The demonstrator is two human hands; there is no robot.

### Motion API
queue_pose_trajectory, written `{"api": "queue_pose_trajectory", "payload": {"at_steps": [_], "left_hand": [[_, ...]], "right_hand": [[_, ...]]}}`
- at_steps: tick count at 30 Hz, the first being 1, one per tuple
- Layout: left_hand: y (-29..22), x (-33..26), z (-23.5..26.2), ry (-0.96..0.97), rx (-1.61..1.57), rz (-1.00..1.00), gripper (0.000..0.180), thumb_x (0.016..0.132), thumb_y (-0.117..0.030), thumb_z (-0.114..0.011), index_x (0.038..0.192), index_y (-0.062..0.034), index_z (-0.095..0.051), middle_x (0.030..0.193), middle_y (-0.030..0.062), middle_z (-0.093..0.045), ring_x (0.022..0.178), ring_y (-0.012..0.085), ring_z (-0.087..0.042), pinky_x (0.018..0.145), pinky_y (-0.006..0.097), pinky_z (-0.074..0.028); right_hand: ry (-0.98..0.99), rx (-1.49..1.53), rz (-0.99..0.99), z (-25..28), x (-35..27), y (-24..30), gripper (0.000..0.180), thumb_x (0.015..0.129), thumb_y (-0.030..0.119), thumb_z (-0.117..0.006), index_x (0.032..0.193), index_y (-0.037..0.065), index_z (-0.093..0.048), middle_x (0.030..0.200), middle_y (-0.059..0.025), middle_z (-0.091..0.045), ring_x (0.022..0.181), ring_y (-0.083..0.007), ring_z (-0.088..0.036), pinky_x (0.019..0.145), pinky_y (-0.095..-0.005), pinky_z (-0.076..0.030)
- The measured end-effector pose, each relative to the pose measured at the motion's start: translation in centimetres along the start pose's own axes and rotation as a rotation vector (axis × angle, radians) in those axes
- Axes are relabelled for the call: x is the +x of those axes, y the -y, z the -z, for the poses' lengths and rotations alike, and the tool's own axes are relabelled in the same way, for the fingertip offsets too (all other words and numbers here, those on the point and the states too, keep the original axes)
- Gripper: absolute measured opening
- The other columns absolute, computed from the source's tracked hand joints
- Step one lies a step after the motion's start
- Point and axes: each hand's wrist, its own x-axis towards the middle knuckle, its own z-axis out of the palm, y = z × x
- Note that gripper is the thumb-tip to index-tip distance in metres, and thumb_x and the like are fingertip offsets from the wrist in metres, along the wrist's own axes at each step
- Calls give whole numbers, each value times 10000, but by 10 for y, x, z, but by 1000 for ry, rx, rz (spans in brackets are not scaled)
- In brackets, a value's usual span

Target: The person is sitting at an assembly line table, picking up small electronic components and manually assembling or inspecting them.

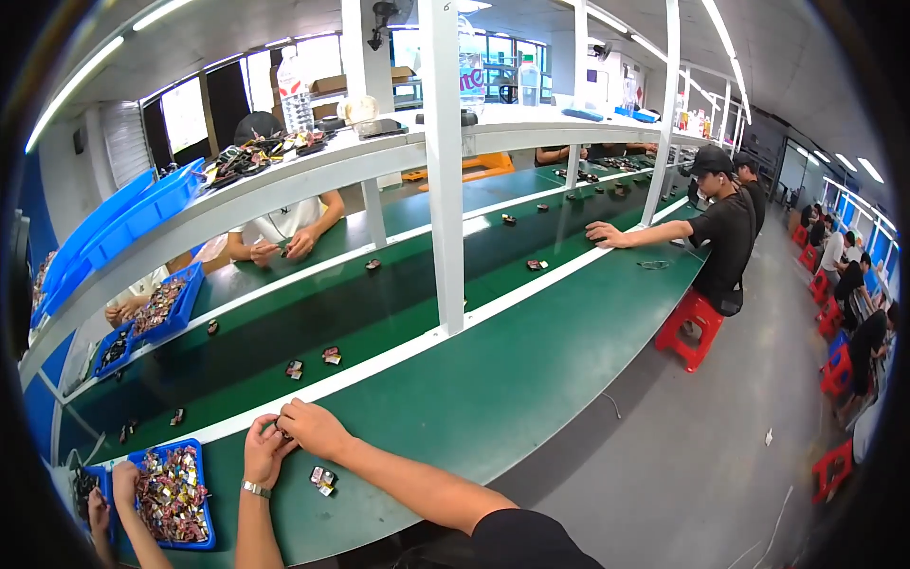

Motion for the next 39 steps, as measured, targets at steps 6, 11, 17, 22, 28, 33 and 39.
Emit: {"api": "queue_pose_trajectory", "payload": {"at_steps": [6, 11, 17, 22, 28, 33, 39], "left_hand": [[4, 0, 6, -40, 75, -33, 317, 912, 68, -460, 1213, -29, -437, 1122, 124, -619, 1008, 225, -642, 882, 388, -573], [-2, -2, 2, -4, 55, -55, 310, 922, 74, -452, 1224, 6, -434, 1194, 169, -575, 1094, 270, -612, 949, 411, -547], [1, 0, 3, 18, 17, -7, 318, 939, 47, -488, 1252, -6, -466, 1205, 153, -586, 1092, 238, -614, 962, 397, -540], [5, 3, 0, 63, 2, 19, 318, 935, 48, -494, 1248, -1, -464, 1200, 154, -592, 1095, 240, -615, 956, 387, -543], [-3, -8, 14, -37, 116, -1, 326, 916, 73, -480, 1238, 23, -471, 1157, 147, -607, 1030, 238, -645, 883, 369, -578], [1, 1, -4, 5, 165, -11, 330, 900, 75, -487, 1222, 6, -474, 1099, 127, -633, 972, 212, -660, 839, 345, -587], [-1, -1, -5, 0, 184, -12, 335, 895, 80, -480, 1218, -8, -477, 1087, 117, -643, 968, 203, -659, 826, 339, -589]], "right_hand": [[24, 72, -52, -2, 5, 0, 170, 775, 98, -642, 943, 79, -627, 888, -69, -567, 852, -270, -563, 724, -372, -503], [56, 49, -29, 5, 11, 3, 168, 776, 124, -636, 937, 81, -654, 943, -78, -643, 911, -282, -614, 764, -381, -524], [53, 52, -33, 7, 8, 2, 192, 736, 71, -693, 926, 89, -669, 930, -43, -630, 883, -245, -610, 740, -353, -531], [115, 103, -45, 25, 7, -9, 207, 735, 70, -711, 936, 98, -671, 938, -51, -615, 900, -259, -601, 738, -362, -530], [160, 104, 29, 2, 18, -2, 140, 737, 79, -680, 840, 82, -584, 917, -89, -569, 890, -302, -572, 761, -400, -493], [103, 126, 7, 21, 7, -14, 156, 708, 78, -687, 823, 86, -583, 969, -80, -528, 909, -279, -535, 747, -392, -481], [179, 188, -43, 22, 5, -14, 167, 734, 95, -720, 832, 88, -585, 1031, -72, -526, 960, -279, -528, 821, -392, -468]]}}
